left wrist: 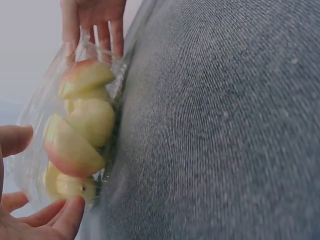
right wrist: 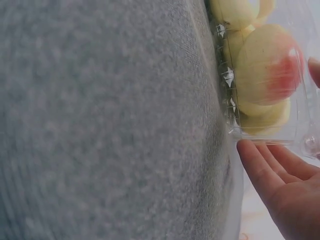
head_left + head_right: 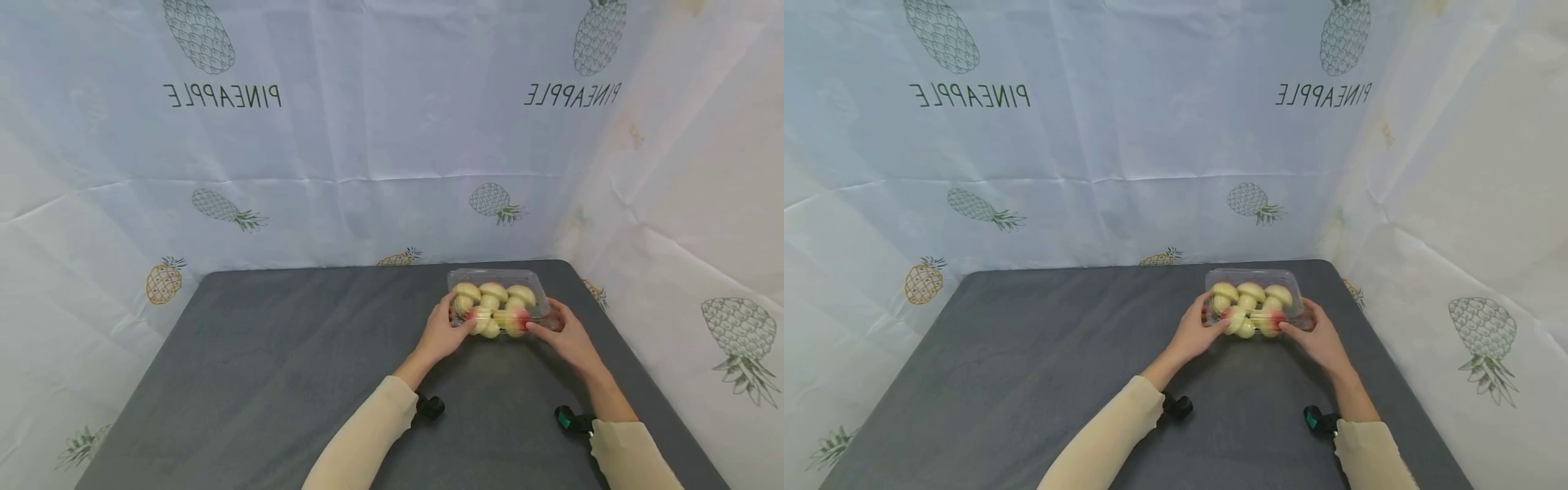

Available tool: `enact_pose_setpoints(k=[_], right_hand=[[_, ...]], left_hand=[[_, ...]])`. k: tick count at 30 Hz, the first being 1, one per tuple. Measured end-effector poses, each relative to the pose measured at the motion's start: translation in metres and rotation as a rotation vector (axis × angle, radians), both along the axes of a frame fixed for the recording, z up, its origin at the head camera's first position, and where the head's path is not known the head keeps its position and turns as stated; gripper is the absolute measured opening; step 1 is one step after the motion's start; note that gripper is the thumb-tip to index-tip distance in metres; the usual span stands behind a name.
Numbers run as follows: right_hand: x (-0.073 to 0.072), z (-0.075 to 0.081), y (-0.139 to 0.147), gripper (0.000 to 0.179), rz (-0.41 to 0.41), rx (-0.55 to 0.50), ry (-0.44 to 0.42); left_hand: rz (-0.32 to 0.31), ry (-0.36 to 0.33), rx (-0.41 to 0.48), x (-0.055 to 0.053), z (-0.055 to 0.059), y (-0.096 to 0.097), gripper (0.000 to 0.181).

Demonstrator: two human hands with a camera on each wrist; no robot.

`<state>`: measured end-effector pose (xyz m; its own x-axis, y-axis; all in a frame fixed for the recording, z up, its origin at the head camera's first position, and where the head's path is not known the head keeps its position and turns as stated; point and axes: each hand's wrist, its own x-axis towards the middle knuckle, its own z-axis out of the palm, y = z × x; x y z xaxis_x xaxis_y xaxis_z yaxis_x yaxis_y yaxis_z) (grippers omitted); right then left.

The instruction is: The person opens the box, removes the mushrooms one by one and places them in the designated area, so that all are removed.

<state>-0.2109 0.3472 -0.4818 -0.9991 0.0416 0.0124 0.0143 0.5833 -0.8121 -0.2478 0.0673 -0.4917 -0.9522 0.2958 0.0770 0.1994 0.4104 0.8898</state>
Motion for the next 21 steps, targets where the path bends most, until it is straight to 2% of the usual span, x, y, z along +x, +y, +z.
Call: enact_pose_setpoints(k=[21], right_hand=[[0.002,0.004,-0.025,0.095,0.028,-0.005,0.005]], left_hand=[[0.004,0.009,0.016,0.004,0.003,-0.027,0.076]])
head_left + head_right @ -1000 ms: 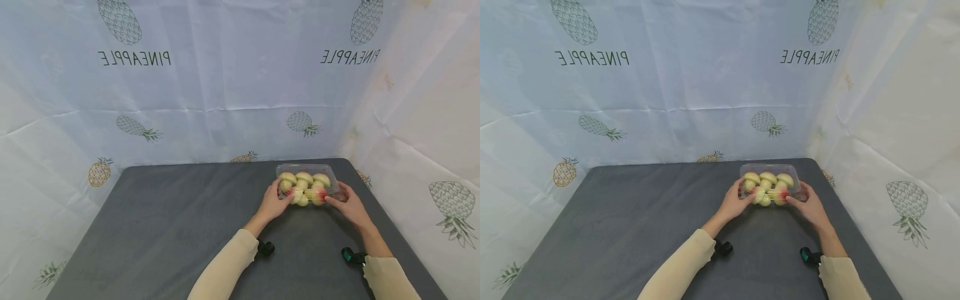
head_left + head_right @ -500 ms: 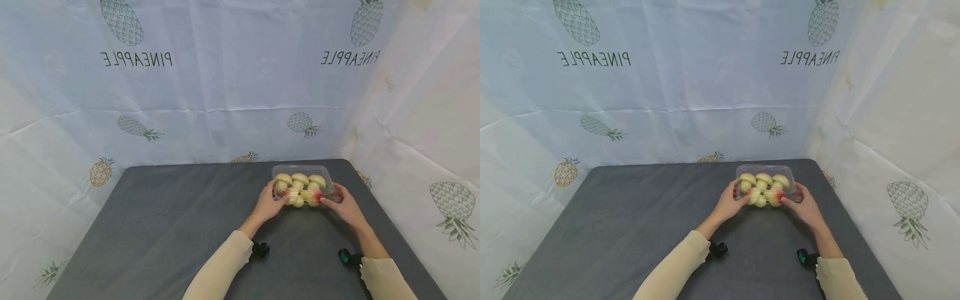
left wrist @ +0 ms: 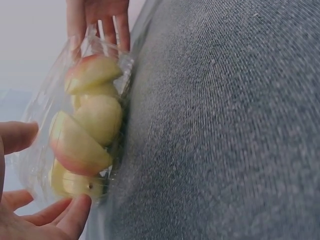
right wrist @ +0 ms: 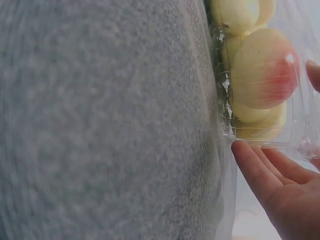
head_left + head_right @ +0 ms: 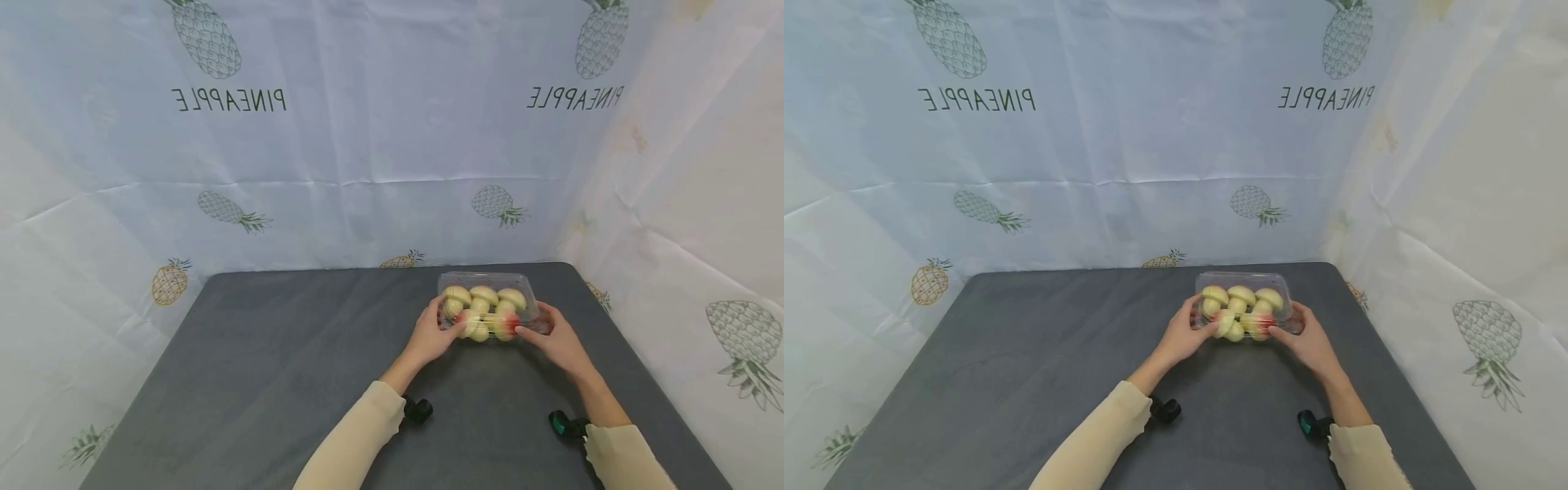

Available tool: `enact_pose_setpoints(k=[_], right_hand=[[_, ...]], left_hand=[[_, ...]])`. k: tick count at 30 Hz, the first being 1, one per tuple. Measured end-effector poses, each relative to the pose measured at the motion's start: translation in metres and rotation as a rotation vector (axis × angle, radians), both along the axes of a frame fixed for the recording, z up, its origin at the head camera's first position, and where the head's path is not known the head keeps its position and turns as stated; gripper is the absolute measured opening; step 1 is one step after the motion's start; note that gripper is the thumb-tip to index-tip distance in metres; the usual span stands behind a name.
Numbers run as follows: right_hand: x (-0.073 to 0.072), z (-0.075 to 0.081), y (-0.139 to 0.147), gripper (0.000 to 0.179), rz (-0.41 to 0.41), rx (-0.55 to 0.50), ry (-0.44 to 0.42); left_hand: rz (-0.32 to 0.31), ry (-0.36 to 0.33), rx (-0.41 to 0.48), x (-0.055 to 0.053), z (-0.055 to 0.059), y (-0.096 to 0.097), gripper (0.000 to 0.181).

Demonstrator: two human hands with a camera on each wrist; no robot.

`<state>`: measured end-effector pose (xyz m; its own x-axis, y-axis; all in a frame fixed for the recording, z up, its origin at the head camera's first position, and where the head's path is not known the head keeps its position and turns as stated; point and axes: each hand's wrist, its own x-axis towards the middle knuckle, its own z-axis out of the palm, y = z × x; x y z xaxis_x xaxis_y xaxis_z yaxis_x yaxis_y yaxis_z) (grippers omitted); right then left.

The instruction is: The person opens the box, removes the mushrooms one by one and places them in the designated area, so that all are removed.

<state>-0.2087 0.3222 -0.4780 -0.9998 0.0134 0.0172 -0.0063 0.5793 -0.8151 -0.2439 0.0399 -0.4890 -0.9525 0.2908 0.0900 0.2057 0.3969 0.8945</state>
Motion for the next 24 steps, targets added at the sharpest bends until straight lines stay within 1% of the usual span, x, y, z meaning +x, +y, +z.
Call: enact_pose_setpoints(k=[8,13,19,24], right_hand=[[-0.004,-0.001,-0.007,0.093,0.019,-0.026,0.009],[-0.002,0.0,-0.014,0.093,0.022,-0.036,0.005],[-0.002,-0.001,-0.023,0.094,0.019,-0.034,-0.002],[-0.002,-0.002,-0.028,0.094,0.028,-0.044,-0.005]], left_hand=[[0.014,0.016,-0.004,-0.002,-0.002,-0.009,0.076],[0.006,0.011,0.015,0.0,-0.002,-0.016,0.077],[0.017,0.006,0.015,0.003,-0.001,-0.026,0.077],[0.01,-0.003,0.026,0.005,0.0,-0.033,0.077]])
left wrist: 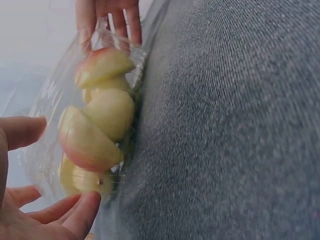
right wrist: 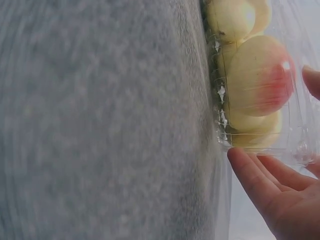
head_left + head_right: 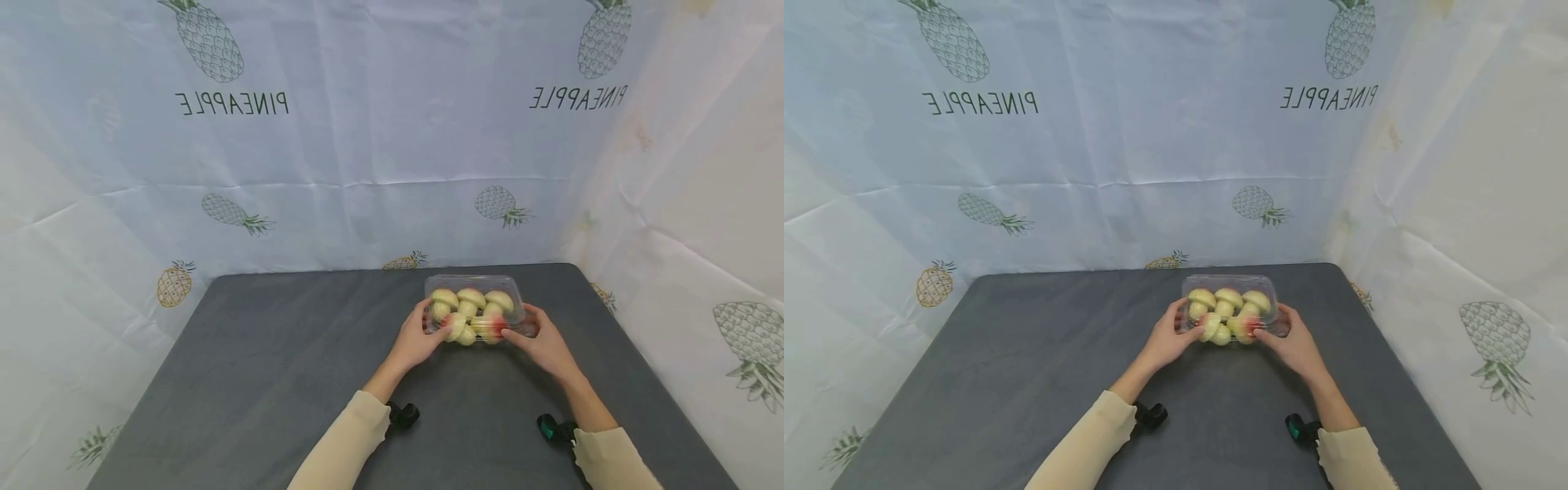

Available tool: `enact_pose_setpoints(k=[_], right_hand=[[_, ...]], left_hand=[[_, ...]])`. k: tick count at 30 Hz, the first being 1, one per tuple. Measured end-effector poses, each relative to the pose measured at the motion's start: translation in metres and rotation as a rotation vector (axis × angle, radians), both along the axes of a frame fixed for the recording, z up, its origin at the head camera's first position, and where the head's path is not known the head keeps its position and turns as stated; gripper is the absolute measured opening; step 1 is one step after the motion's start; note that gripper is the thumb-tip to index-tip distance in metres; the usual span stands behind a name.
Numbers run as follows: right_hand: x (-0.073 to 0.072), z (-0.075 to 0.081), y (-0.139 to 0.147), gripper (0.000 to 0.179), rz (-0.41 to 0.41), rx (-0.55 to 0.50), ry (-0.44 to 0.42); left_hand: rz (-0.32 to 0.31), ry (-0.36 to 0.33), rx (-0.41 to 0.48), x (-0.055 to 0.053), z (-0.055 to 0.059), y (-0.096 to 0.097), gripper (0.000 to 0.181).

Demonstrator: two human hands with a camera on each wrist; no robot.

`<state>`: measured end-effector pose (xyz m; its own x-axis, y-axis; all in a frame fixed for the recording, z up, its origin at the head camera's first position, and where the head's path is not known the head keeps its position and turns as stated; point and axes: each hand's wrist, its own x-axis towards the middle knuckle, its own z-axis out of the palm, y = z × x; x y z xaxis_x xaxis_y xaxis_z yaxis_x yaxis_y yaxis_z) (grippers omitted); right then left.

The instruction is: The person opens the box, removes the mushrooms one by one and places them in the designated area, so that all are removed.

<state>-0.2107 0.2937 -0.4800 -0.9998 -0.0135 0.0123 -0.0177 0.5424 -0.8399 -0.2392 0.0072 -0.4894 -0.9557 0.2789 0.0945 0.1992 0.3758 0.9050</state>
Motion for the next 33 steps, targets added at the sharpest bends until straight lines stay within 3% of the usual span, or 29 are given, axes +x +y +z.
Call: enact_pose_setpoints(k=[17,33], right_hand=[[0.0,-0.002,-0.015,0.093,0.002,0.012,0.007],[-0.002,-0.004,-0.028,0.09,0.02,-0.006,0.028]], left_hand=[[-0.002,0.013,0.013,0.002,-0.002,-0.018,0.076],[0.016,-0.025,0.022,0.005,0.002,-0.035,0.077]])
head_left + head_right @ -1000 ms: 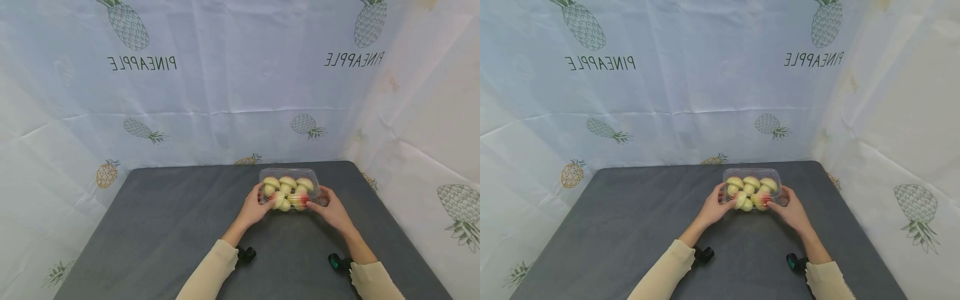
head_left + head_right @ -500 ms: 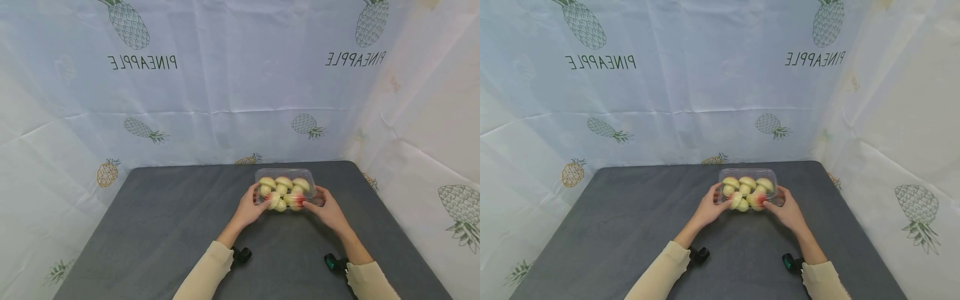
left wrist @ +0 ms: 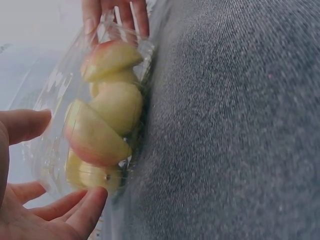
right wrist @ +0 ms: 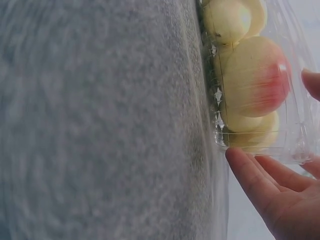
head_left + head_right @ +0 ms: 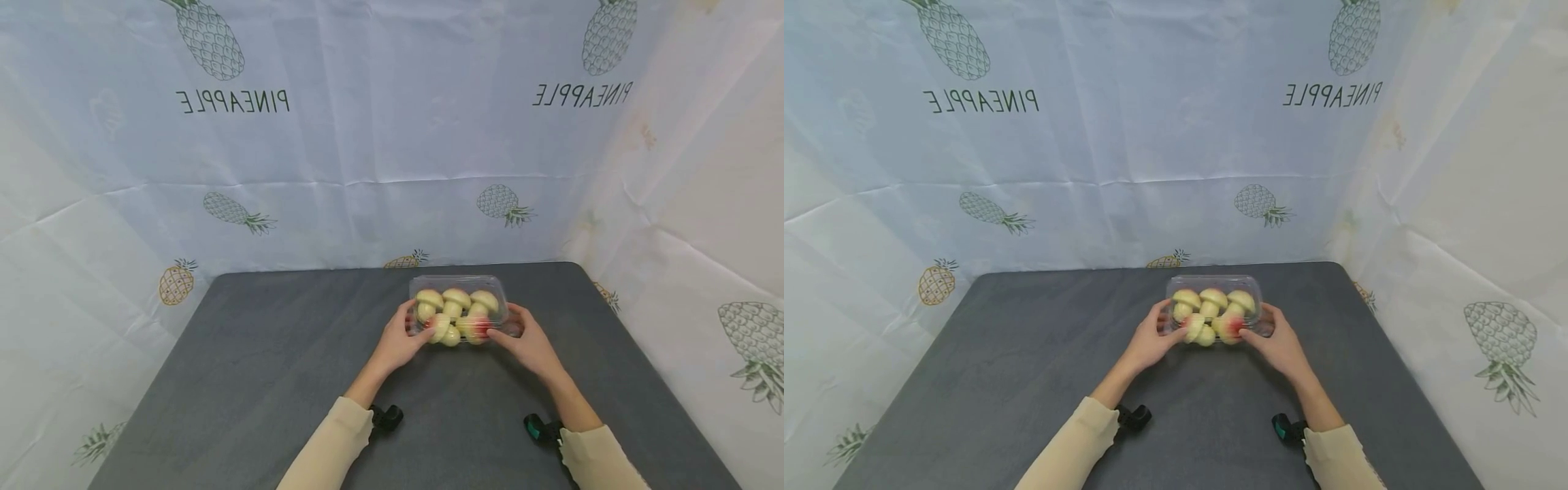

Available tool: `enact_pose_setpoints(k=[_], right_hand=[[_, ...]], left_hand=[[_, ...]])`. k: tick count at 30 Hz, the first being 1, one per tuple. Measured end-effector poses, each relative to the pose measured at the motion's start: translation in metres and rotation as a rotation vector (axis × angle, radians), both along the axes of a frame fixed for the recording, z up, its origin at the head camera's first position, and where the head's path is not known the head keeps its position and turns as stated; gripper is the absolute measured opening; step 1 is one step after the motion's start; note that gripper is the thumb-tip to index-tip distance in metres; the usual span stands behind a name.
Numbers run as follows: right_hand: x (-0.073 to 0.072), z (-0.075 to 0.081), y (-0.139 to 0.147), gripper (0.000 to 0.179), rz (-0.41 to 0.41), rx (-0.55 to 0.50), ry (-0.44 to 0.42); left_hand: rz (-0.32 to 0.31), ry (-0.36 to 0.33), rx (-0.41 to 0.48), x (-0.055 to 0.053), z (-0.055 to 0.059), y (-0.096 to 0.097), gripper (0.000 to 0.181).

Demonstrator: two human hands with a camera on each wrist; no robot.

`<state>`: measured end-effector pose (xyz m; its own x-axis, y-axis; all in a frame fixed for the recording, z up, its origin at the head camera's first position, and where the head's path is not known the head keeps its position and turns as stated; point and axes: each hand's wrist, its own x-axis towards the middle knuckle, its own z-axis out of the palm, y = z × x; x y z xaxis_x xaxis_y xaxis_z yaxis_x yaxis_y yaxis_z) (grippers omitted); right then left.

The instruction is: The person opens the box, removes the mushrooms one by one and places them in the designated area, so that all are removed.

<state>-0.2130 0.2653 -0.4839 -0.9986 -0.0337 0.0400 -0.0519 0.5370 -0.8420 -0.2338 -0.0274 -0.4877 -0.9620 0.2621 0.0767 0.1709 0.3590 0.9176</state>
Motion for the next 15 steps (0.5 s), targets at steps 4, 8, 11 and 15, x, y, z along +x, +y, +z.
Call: enact_pose_setpoints(k=[4,8,11,15], right_hand=[[0.0,-0.001,-0.004,0.089,-0.004,-0.004,0.003],[0.0,-0.002,-0.008,0.089,-0.003,-0.004,-0.004],[-0.001,-0.002,-0.012,0.089,-0.002,-0.006,-0.007],[0.0,-0.002,-0.017,0.09,0.001,-0.005,-0.018]], left_hand=[[0.003,0.005,-0.009,0.0,-0.001,-0.004,0.077],[0.003,0.015,-0.015,0.001,-0.001,-0.008,0.077],[0.012,0.029,-0.024,0.002,-0.001,-0.012,0.077],[0.023,0.033,-0.035,0.004,-0.001,-0.017,0.077]])
